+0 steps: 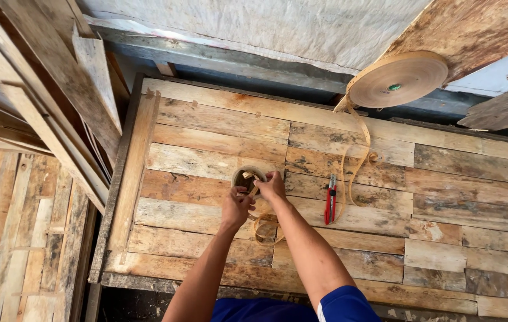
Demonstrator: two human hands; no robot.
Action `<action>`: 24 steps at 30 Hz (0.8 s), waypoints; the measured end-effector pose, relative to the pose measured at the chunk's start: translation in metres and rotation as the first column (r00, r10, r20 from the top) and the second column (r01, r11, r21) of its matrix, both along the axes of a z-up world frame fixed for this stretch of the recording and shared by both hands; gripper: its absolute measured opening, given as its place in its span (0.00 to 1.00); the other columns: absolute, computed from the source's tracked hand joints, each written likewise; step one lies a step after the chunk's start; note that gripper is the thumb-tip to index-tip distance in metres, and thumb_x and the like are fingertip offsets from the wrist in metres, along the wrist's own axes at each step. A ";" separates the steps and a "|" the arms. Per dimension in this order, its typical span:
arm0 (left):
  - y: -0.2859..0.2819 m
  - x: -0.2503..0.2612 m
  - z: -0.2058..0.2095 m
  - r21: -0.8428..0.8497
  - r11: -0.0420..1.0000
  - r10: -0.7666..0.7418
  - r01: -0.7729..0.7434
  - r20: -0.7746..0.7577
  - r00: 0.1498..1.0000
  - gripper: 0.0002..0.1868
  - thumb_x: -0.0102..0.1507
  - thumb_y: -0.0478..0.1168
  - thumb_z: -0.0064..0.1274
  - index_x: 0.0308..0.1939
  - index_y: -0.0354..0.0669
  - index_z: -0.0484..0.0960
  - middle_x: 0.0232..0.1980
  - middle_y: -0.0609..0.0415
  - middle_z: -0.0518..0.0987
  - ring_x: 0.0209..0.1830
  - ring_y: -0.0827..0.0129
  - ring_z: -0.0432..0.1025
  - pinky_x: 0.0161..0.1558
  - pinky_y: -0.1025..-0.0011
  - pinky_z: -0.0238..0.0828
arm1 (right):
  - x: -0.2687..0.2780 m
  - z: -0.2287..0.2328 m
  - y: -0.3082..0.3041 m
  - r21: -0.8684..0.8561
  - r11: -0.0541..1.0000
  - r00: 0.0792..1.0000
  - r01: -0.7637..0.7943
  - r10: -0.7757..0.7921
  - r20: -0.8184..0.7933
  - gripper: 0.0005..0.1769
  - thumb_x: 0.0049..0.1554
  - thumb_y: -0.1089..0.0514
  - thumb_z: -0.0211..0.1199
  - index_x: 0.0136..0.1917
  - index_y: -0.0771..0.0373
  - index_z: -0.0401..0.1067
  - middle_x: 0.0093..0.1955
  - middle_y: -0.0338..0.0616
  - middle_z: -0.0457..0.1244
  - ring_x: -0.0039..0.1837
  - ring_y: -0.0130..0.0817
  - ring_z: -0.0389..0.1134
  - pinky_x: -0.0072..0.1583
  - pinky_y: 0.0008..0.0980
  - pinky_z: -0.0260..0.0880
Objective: Applying and cutting adhesive edge banding tape to wooden boards on a workbench.
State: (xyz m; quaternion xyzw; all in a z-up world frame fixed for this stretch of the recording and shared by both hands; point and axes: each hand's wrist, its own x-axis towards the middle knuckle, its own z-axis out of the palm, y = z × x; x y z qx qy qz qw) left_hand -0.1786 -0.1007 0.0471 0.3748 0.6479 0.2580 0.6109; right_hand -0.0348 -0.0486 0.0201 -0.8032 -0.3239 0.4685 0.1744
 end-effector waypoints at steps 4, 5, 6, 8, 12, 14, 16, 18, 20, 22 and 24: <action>-0.019 -0.010 0.004 -0.018 1.000 0.023 -0.023 0.039 0.999 0.21 0.66 0.41 0.54 0.61 0.36 0.71 0.38 0.48 0.87 0.32 0.72 0.82 0.29 0.71 0.77 | 0.000 -0.013 0.000 0.021 1.000 1.000 0.005 -0.006 0.017 0.30 0.52 0.53 0.75 0.61 0.64 0.64 0.55 0.50 0.66 0.53 0.40 0.71 0.53 0.37 0.77; -0.024 -0.012 0.003 0.008 1.000 0.010 -0.011 0.014 1.000 0.21 0.67 0.41 0.54 0.61 0.36 0.72 0.38 0.48 0.88 0.32 0.72 0.82 0.30 0.72 0.76 | 0.000 -0.013 0.000 0.024 1.000 1.000 0.014 -0.015 0.019 0.30 0.52 0.53 0.76 0.61 0.64 0.65 0.55 0.50 0.67 0.53 0.40 0.71 0.52 0.37 0.77; -0.029 -0.015 0.001 0.033 0.999 -0.002 0.002 -0.012 1.000 0.21 0.67 0.42 0.54 0.61 0.36 0.73 0.37 0.48 0.88 0.32 0.72 0.82 0.32 0.72 0.75 | 0.000 -0.012 0.000 0.026 0.999 0.999 0.023 -0.024 0.022 0.29 0.52 0.53 0.76 0.60 0.64 0.66 0.55 0.49 0.67 0.53 0.40 0.71 0.52 0.37 0.77; -0.039 -0.020 0.002 0.020 1.000 -0.002 0.002 0.005 1.000 0.21 0.67 0.42 0.55 0.61 0.36 0.74 0.37 0.48 0.88 0.33 0.72 0.82 0.33 0.71 0.75 | 0.000 -0.010 -0.001 0.022 0.999 0.999 0.036 -0.036 0.007 0.28 0.52 0.54 0.76 0.59 0.64 0.66 0.54 0.49 0.67 0.52 0.40 0.72 0.52 0.37 0.77; -0.051 -0.034 0.014 -0.047 0.998 -0.040 0.040 -0.002 0.999 0.22 0.68 0.44 0.55 0.63 0.39 0.76 0.38 0.50 0.88 0.36 0.72 0.82 0.37 0.72 0.76 | 0.001 -0.026 0.002 0.032 0.998 0.998 0.054 -0.053 -0.018 0.24 0.52 0.56 0.75 0.58 0.63 0.68 0.53 0.49 0.69 0.51 0.39 0.73 0.51 0.36 0.77; -0.059 -0.040 0.006 -0.062 0.997 -0.048 0.049 0.017 0.999 0.21 0.68 0.44 0.54 0.63 0.39 0.77 0.40 0.52 0.88 0.38 0.73 0.82 0.37 0.72 0.77 | 0.000 -0.022 0.000 0.036 0.998 0.998 0.056 -0.055 -0.020 0.24 0.52 0.56 0.75 0.57 0.64 0.68 0.53 0.49 0.69 0.50 0.39 0.73 0.50 0.36 0.77; -0.066 -0.046 0.001 -0.077 0.995 -0.054 0.057 0.037 0.998 0.21 0.69 0.44 0.53 0.63 0.40 0.78 0.41 0.53 0.88 0.39 0.73 0.83 0.37 0.72 0.77 | -0.001 -0.017 0.000 0.041 0.998 0.998 0.057 -0.056 -0.021 0.24 0.52 0.56 0.75 0.57 0.64 0.68 0.53 0.50 0.69 0.50 0.39 0.73 0.50 0.36 0.78; -0.071 -0.050 -0.002 -0.120 0.990 -0.075 0.076 0.006 0.997 0.20 0.68 0.44 0.53 0.63 0.40 0.80 0.42 0.53 0.89 0.39 0.72 0.82 0.38 0.72 0.79 | -0.003 -0.011 0.001 0.025 0.997 0.997 0.077 -0.076 -0.032 0.25 0.52 0.55 0.76 0.57 0.65 0.69 0.52 0.50 0.69 0.50 0.40 0.73 0.50 0.37 0.78; -0.077 -0.052 -0.006 -0.137 0.988 -0.069 0.069 0.004 0.998 0.20 0.68 0.44 0.53 0.63 0.41 0.79 0.42 0.52 0.88 0.39 0.72 0.82 0.39 0.72 0.80 | -0.002 -0.016 0.001 0.030 0.995 0.995 0.091 -0.090 -0.043 0.24 0.52 0.55 0.76 0.56 0.65 0.69 0.52 0.50 0.69 0.49 0.40 0.73 0.49 0.37 0.78; -0.083 -0.055 -0.014 -0.156 0.986 -0.062 0.062 0.003 0.998 0.20 0.67 0.43 0.54 0.63 0.42 0.78 0.41 0.52 0.88 0.39 0.72 0.82 0.39 0.71 0.81 | -0.001 -0.024 0.001 0.030 0.994 0.993 0.106 -0.104 -0.055 0.24 0.52 0.55 0.76 0.56 0.65 0.70 0.51 0.50 0.70 0.49 0.39 0.73 0.49 0.37 0.78; -0.088 -0.057 -0.029 -0.141 0.987 -0.081 0.076 -0.032 0.996 0.16 0.68 0.43 0.55 0.56 0.38 0.83 0.41 0.52 0.89 0.38 0.72 0.83 0.40 0.71 0.79 | 0.000 -0.035 0.000 0.049 0.990 0.989 0.136 -0.132 -0.071 0.23 0.51 0.55 0.77 0.55 0.65 0.71 0.50 0.50 0.70 0.49 0.39 0.73 0.49 0.37 0.77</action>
